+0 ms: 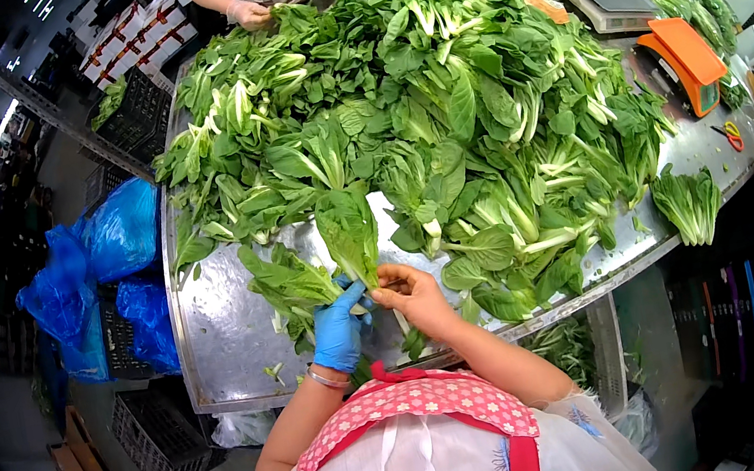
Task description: The person picks up bunches of leafy green vegetables from a pile on a metal table and trims the stems by hand before setting them aside.
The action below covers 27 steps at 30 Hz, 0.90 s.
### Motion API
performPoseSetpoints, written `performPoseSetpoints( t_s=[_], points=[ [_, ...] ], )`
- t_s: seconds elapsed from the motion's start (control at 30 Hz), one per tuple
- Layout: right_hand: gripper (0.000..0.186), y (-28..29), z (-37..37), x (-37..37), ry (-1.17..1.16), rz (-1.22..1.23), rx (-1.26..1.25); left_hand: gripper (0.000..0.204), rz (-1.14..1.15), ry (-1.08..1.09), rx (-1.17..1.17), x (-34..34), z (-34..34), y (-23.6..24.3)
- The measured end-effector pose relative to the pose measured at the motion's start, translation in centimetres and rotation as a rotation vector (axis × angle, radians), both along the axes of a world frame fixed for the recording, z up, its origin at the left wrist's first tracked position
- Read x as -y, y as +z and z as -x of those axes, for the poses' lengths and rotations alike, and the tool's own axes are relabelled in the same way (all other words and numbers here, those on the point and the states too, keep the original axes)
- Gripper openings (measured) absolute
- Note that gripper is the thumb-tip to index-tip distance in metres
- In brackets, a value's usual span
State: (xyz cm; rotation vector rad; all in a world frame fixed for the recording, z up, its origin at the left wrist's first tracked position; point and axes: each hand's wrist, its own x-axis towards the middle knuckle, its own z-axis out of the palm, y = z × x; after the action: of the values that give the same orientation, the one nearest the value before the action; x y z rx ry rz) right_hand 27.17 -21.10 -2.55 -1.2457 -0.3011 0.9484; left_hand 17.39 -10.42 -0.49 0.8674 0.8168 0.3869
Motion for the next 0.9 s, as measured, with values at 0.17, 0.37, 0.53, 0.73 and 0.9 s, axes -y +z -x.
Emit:
performPoseSetpoints(
  t_s=[0.17,0.37,0.53,0.73,0.9],
  points=[
    [0.028,-0.6,0.1,-0.3,-0.05,-0.049,0.049,0.018,0.038,0.049,0.053,0.4,-0.2,0.6],
    [0.026,-0.8,0.9,-0.6,-0.065,-0.073,0.036,0.011,-0.048,-0.001,-0.054,0.2,0.2,0.9],
    [0.028,-0.5,0.8,-0.1,-0.078,-0.069,-0.108,0.007,-0.021,0.05,-0.005,0.3,0.5,-0.1],
    [0.032,-1.2,1.0,0.7,0.001,-0.066,-0.061,0.016,0.042,0.059,0.045,0.1,1.4,-1.4],
    [0.029,-1.3,1.9,0.9,0.05,-0.099,0.098,0.024,0.151,0.037,0.142,-0.1,2.0,-3.3]
  ],
)
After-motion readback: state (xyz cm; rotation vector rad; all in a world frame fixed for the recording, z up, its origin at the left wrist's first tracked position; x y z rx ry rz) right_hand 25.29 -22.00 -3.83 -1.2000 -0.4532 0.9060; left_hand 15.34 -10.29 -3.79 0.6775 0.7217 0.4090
